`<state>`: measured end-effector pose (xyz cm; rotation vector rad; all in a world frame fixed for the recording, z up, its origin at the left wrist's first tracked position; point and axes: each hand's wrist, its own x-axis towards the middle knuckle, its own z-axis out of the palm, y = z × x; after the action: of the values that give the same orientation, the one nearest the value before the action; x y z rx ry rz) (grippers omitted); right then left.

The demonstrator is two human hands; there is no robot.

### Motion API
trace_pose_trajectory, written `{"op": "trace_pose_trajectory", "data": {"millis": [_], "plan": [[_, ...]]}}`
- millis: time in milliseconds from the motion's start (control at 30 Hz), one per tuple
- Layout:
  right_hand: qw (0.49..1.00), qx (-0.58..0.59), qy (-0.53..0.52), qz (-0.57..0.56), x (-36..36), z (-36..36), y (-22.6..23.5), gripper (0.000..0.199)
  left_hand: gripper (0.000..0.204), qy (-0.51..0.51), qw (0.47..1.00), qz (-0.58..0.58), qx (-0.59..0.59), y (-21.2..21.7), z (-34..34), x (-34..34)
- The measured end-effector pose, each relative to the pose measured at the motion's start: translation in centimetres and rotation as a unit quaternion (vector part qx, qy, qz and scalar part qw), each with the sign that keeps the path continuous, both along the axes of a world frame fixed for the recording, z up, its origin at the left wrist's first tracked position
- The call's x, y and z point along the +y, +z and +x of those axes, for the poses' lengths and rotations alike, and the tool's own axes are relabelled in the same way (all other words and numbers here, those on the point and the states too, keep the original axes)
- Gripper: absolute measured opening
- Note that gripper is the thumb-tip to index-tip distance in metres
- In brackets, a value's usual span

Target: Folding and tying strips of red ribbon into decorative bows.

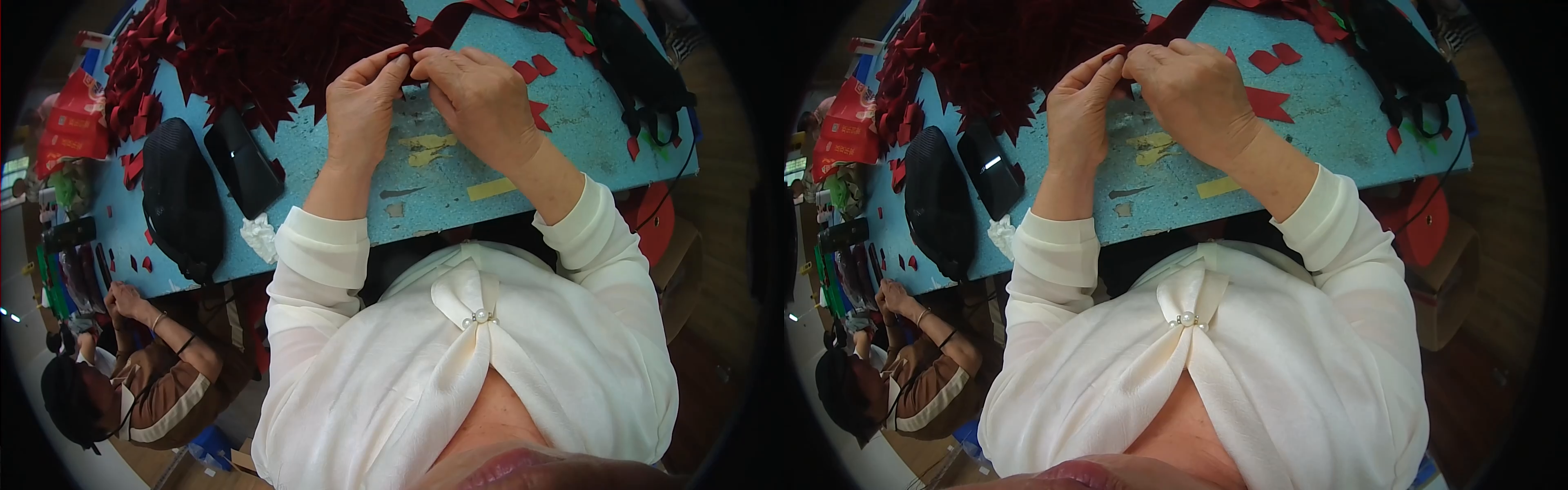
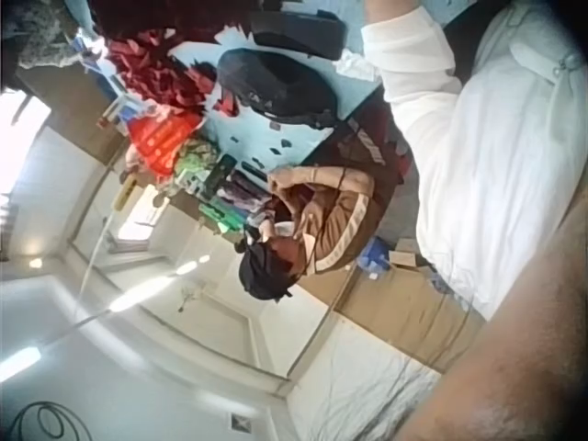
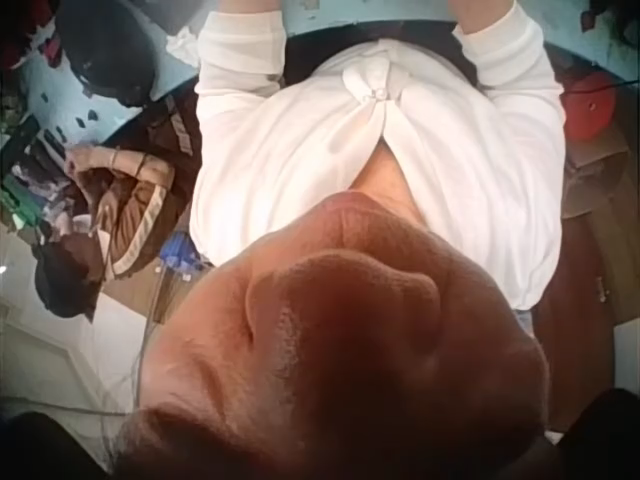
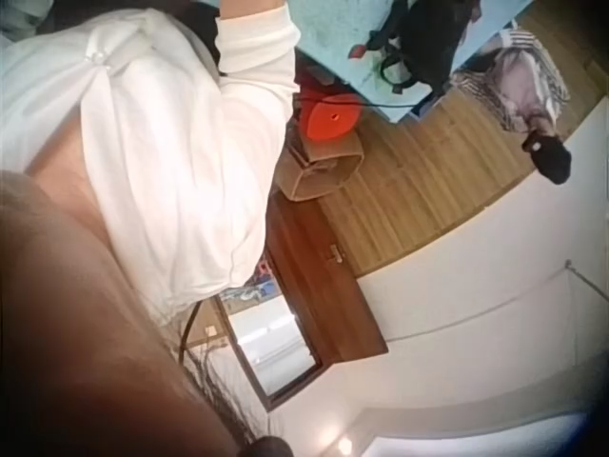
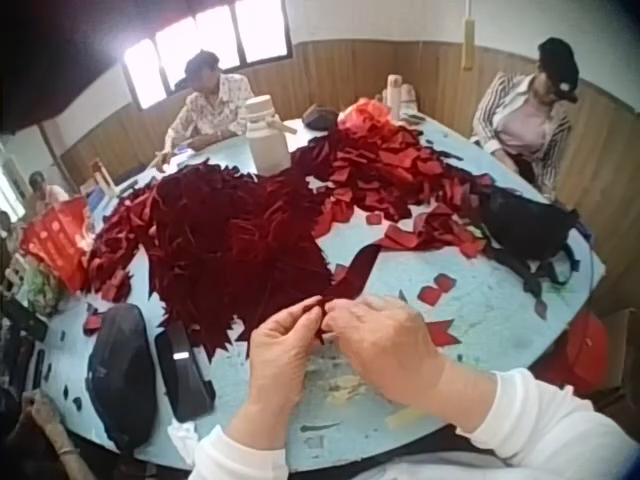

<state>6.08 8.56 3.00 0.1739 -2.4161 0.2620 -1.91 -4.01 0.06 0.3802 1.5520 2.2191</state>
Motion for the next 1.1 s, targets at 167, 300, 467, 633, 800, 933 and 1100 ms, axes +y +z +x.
{"op": "trace_pose_trajectory", "data": {"millis": [167,300,467,633,800,933,1100], "plan": [[0.994,0.010,-0.027,0.103,-0.7,0.1,-0.5,0.017,0.024,0.004,0.999,0.038,-0.012,-0.2,-0.2,0.0],[0.993,0.015,-0.029,0.115,-1.6,0.3,-0.9,0.014,0.022,-0.004,0.995,0.088,-0.057,0.3,-0.2,0.0],[0.993,0.011,-0.030,0.112,-2.2,0.6,-0.8,0.013,0.019,-0.027,0.985,0.127,-0.118,0.1,-0.6,-0.2],[0.993,0.014,-0.011,0.114,-1.2,0.8,-1.2,0.018,0.019,-0.020,0.988,0.116,-0.105,0.0,-0.6,-0.2],[0.993,0.085,0.002,0.078,-0.4,1.0,-1.6,0.030,0.021,0.051,0.995,0.087,-0.024,0.3,-0.8,-0.2],[0.997,0.071,-0.004,0.039,-0.7,1.8,-1.0,0.036,0.022,0.077,0.992,0.099,0.031,0.3,-0.9,-0.4],[0.999,-0.032,0.013,0.025,-1.1,3.1,-0.8,0.033,0.022,0.083,0.985,0.139,0.062,0.7,-1.0,-0.7]]}}
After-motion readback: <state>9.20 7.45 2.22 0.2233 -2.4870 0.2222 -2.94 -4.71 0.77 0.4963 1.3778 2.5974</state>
